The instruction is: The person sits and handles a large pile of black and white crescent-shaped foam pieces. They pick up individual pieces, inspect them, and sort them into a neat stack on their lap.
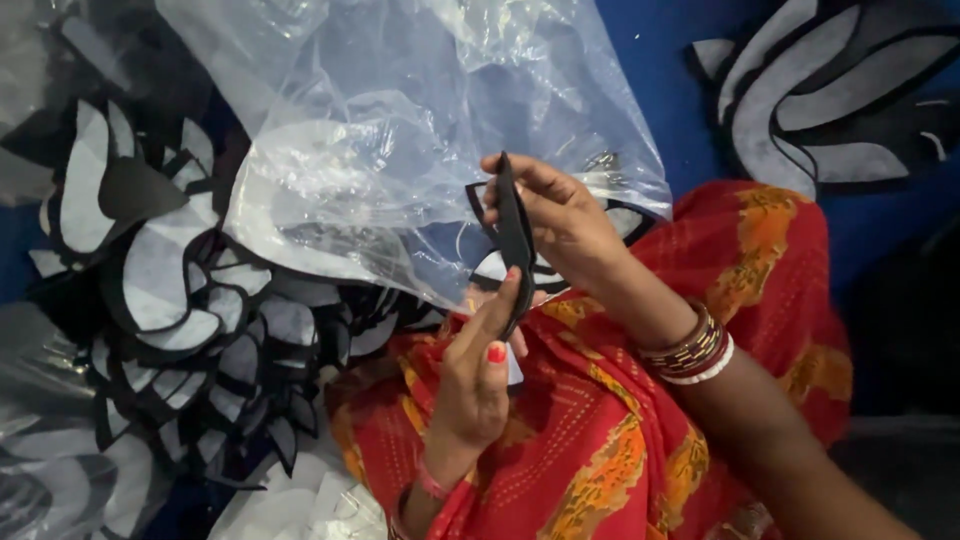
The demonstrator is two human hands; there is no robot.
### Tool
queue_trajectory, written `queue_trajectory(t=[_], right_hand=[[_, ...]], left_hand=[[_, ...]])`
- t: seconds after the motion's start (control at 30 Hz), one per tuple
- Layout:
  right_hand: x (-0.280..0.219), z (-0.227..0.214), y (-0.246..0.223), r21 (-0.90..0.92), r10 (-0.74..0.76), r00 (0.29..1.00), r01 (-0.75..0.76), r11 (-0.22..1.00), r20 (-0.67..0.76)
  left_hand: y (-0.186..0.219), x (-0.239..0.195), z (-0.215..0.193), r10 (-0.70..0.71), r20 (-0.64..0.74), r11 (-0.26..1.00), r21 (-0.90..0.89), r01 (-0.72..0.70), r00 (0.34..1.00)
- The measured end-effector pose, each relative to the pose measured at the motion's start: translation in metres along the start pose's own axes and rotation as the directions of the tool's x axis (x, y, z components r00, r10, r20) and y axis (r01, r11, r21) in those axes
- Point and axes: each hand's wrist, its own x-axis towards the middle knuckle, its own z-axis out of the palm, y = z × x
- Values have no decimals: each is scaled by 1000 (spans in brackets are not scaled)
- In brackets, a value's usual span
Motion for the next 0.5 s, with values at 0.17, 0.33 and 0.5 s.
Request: queue_trajectory(t=[0.17, 0.33, 0.5], right_hand=[[2, 4, -1, -73, -29, 990, 20, 997, -136], [3, 7, 21, -93, -103, 931, 75, 993, -351], [0, -8, 23, 48, -113, 930, 138, 989, -350]], left_hand=[[-5, 0, -3, -42, 50, 999, 15, 41, 998], [-12, 1, 11, -1, 96, 987, 163, -14, 995], [-17, 3, 24, 87, 99, 981, 165, -103, 991]])
